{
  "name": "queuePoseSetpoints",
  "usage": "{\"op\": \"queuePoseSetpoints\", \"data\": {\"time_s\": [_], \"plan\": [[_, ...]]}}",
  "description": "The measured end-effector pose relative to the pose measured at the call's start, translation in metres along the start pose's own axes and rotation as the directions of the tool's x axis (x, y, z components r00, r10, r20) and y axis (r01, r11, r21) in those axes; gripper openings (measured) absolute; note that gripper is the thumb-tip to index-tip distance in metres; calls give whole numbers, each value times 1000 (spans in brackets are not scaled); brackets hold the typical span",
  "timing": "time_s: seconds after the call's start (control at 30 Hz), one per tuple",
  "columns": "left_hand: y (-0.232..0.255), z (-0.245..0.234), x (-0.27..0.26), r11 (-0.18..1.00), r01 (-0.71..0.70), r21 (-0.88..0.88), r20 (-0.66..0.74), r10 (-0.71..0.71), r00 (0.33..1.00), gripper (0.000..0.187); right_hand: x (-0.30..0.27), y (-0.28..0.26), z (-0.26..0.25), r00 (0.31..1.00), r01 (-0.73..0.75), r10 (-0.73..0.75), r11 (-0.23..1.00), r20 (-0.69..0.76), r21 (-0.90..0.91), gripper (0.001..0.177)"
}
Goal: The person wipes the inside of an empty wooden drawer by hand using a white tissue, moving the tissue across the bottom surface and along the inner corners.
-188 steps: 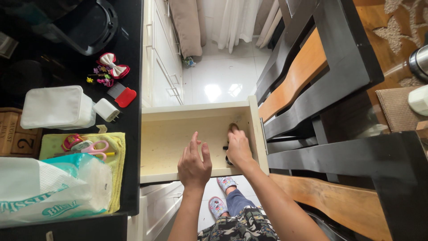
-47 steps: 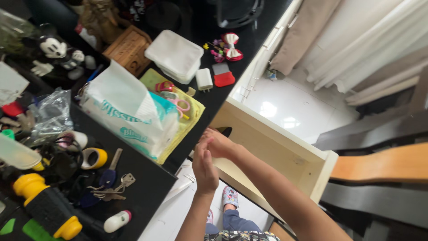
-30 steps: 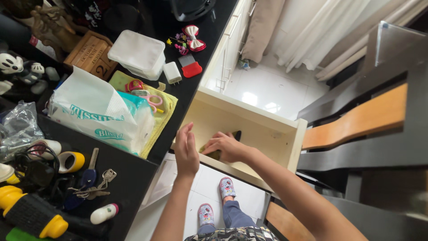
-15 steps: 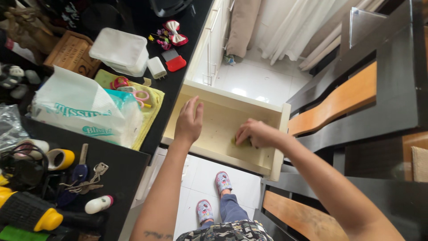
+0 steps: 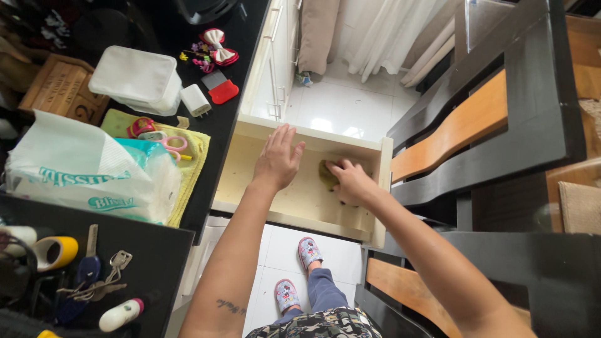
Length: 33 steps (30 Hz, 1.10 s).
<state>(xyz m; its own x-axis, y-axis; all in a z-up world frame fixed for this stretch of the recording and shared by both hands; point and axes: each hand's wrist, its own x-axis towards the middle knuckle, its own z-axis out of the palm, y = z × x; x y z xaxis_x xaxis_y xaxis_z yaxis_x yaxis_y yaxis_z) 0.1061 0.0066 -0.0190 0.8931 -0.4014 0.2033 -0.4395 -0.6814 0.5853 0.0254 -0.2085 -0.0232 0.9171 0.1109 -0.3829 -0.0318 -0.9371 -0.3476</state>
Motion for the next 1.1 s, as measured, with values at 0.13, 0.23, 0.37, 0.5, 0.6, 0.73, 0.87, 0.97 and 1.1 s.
{"op": "queuePoseSetpoints", "data": {"time_s": [0.13, 0.23, 0.37, 0.5, 0.6, 0.73, 0.87, 0.97, 1.1], "plan": [[-7, 4, -3, 1000, 2, 27, 29, -3, 1000, 58, -7, 0, 6, 990, 123, -129, 985, 50, 118, 74], [-10, 8, -2, 999, 17, 41, 53, -19, 998, 60, -13, -4, 18, 944, 321, -326, 943, 49, 85, 72], [-8, 18, -10, 997, 47, 62, 59, -50, 997, 65, -18, -18, 27, 920, 326, -338, 941, 200, 91, 68], [2, 27, -20, 993, 101, 60, 58, -104, 993, 68, -17, -20, 24, 875, 385, -377, 922, 304, 38, 70], [9, 29, -30, 993, 110, 38, 75, -113, 991, 69, -22, -21, 19, 878, 353, -339, 935, 337, 21, 76], [14, 31, -49, 996, 92, 13, 64, -93, 994, 68, -33, -27, 1, 890, 299, -270, 954, 368, -21, 73], [16, 34, -62, 997, 79, -11, 75, -78, 994, 67, -46, -39, -17, 896, 136, 0, 952, 443, -275, 55], [20, 36, -70, 998, 62, -6, 85, -62, 994, 65, -53, -43, -20, 888, 141, 64, 905, 456, -401, 38], [28, 34, -77, 1000, 24, -6, 84, -23, 996, 63, -48, -33, -3, 894, 166, 127, 797, 430, -580, 30]]}}
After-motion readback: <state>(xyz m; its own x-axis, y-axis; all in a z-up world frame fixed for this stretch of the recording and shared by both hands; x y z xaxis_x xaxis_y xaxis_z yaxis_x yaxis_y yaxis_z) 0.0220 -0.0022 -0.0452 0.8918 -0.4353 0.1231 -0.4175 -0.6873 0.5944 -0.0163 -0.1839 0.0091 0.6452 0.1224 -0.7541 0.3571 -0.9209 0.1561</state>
